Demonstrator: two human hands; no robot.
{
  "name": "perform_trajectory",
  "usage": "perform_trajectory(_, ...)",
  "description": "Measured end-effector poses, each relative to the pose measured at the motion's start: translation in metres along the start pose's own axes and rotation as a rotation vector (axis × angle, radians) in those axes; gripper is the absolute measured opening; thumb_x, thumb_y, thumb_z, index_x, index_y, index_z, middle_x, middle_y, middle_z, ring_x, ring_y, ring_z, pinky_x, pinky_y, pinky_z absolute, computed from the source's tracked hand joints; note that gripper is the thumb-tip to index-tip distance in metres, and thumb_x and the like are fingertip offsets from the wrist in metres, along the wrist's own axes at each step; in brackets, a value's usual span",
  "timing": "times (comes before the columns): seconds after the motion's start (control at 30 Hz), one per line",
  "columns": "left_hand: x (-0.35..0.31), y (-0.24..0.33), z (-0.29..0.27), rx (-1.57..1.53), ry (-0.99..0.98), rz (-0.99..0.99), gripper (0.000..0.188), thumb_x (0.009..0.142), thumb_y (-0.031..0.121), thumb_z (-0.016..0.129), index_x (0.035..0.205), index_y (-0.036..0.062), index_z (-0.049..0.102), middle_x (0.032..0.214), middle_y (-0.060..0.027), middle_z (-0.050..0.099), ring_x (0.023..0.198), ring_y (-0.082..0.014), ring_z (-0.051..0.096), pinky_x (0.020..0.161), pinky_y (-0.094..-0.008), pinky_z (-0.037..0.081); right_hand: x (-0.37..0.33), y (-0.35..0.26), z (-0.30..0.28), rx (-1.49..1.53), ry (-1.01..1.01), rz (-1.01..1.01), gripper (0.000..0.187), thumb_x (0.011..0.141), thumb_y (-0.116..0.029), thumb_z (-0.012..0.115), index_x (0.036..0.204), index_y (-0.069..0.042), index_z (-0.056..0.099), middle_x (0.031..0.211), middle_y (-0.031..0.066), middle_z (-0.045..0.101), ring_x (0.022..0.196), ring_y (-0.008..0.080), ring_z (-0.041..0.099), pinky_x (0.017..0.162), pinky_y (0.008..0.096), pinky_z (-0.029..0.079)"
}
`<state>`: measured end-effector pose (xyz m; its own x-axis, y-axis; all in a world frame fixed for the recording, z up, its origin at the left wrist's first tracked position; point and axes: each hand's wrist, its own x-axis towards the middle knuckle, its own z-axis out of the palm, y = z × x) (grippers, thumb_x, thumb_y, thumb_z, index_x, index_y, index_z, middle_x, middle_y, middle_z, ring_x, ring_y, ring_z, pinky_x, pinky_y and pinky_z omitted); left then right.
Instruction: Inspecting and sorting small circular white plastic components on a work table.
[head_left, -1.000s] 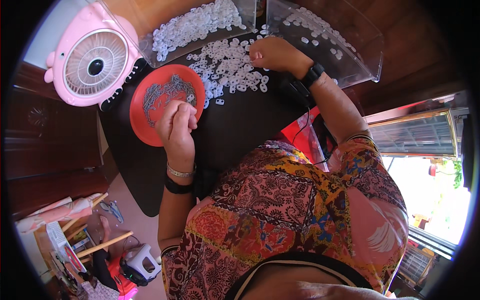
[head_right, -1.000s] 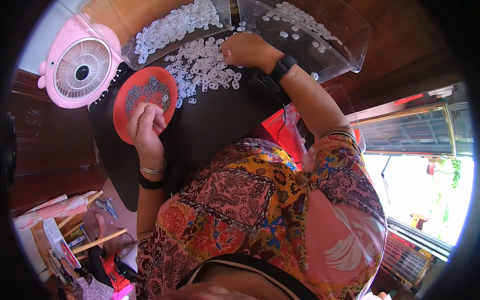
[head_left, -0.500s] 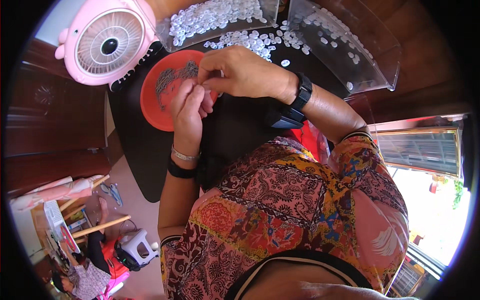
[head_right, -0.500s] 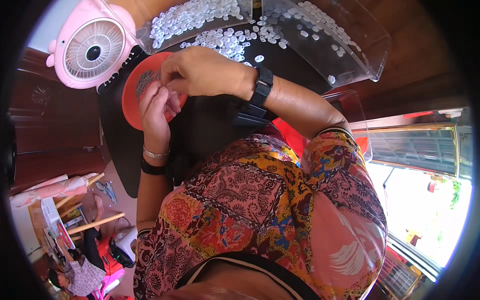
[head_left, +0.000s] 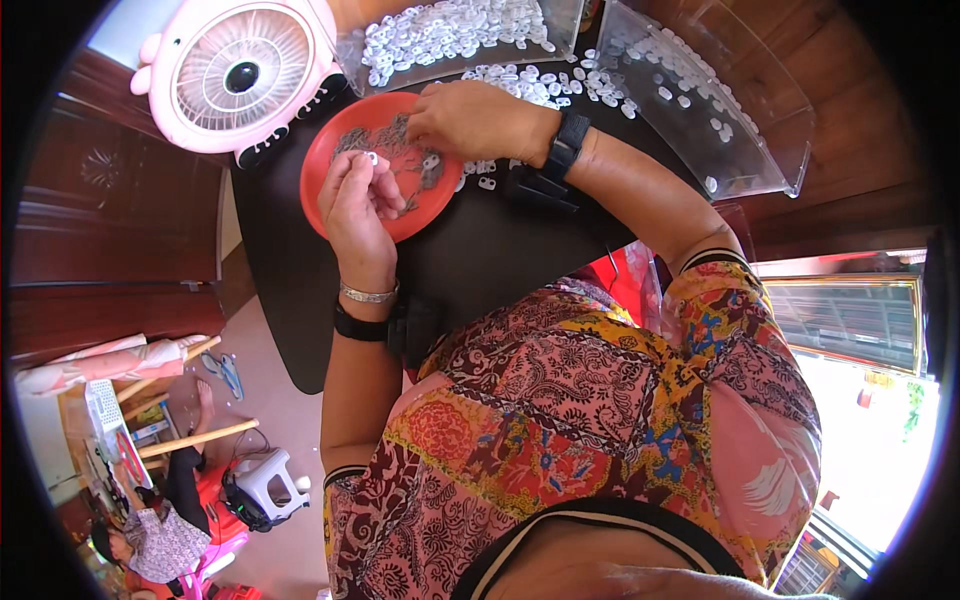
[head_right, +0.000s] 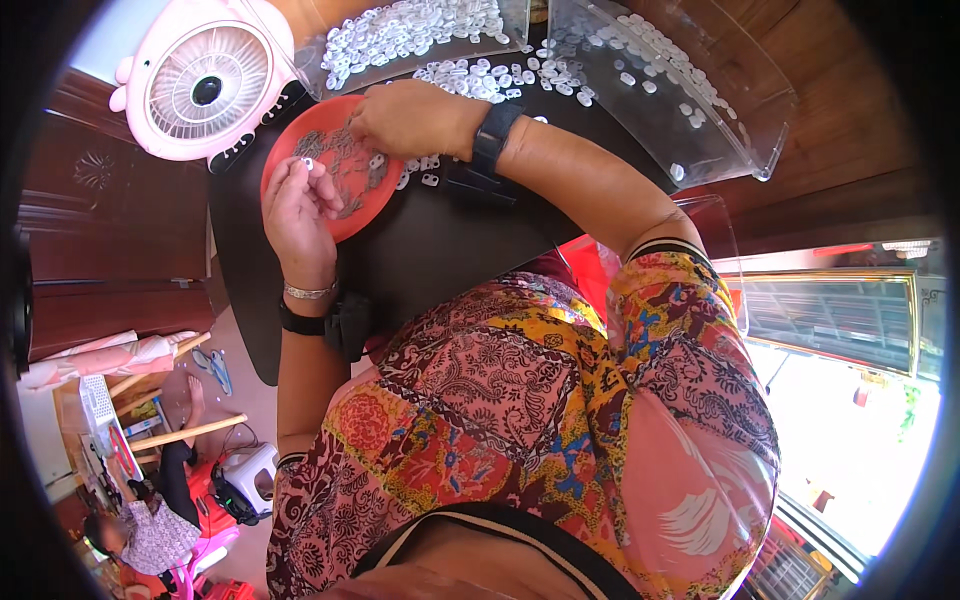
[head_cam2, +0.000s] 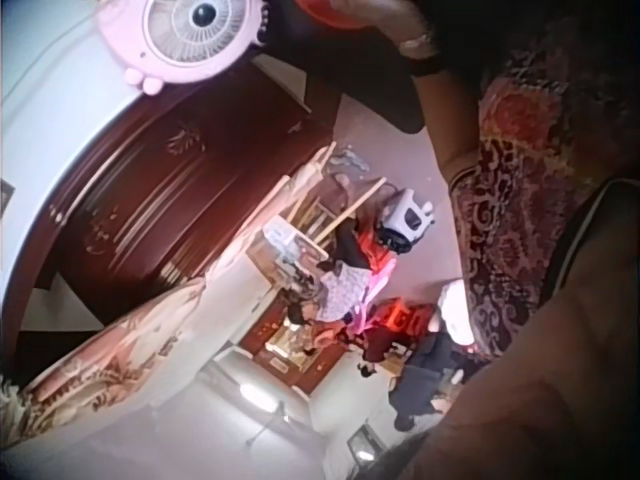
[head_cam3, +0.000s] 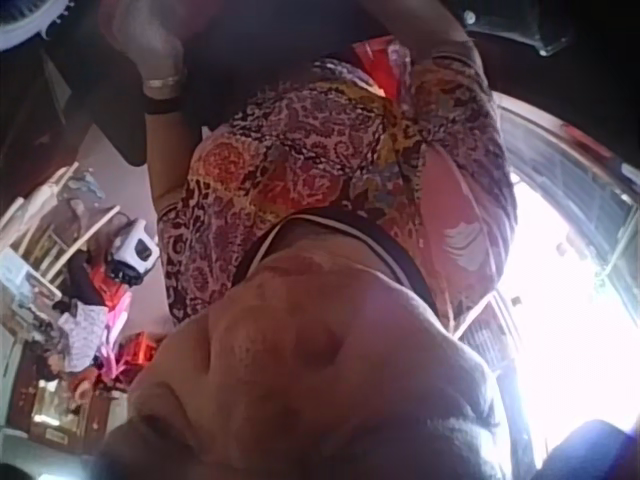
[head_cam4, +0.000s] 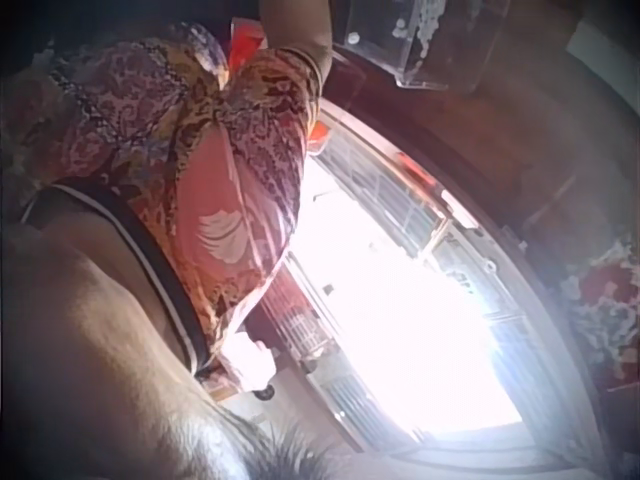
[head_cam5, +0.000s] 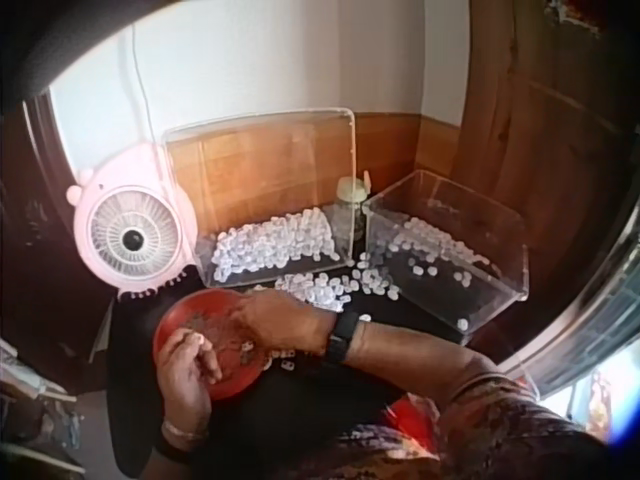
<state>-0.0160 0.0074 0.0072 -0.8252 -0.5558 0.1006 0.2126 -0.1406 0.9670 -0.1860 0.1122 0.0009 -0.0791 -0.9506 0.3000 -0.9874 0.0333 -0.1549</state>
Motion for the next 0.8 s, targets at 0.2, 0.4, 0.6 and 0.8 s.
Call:
perform_trajectory(0.2,0.000,-0.003,0.002,-0.009,0.001,0.011,0.021,0.092,0.019,0.046,0.080,0.0043,0.056,0.061,-0.0021,0.052,0.050,-0.0094,0.047,0.046,-0.0204,0.034,-0.015,0.013,-0.008,-0.167,-0.037,0.079,0.013,0.076,-0.014,0.060,0.087,-0.008,0.063,0.089,0.0048,0.060,0.091,0.0255,0.058,0.075,0.0368,0.049)
perform_trajectory(0.4,-0.003,-0.007,0.007,0.019,-0.047,-0.028,0.021,0.091,0.018,0.046,0.079,0.0043,0.056,0.062,-0.0020,0.053,0.049,-0.0092,0.048,0.045,-0.0203,0.034,-0.024,0.028,-0.006,-0.331,-0.029,0.147,0.011,0.074,-0.012,0.060,0.084,-0.009,0.064,0.089,0.0032,0.060,0.091,0.0241,0.058,0.075,0.0360,0.050)
perform_trajectory(0.6,-0.002,-0.008,0.006,0.094,-0.085,-0.076,0.022,0.093,0.021,0.044,0.081,0.0042,0.053,0.061,-0.0019,0.049,0.051,-0.0099,0.045,0.047,-0.0212,0.032,-0.016,0.022,-0.002,-0.430,-0.006,0.233,0.011,0.074,-0.016,0.061,0.081,-0.007,0.064,0.083,0.0069,0.062,0.085,0.0259,0.060,0.072,0.0366,0.050)
perform_trajectory(0.8,-0.003,-0.007,0.012,0.097,-0.090,-0.066,0.022,0.090,0.021,0.048,0.077,0.0046,0.056,0.060,-0.0013,0.052,0.048,-0.0085,0.047,0.044,-0.0202,0.033,-0.020,0.027,0.003,-0.377,0.120,0.162,0.014,0.075,-0.019,0.062,0.082,-0.007,0.063,0.082,0.0074,0.062,0.082,0.0256,0.060,0.071,0.0370,0.049)
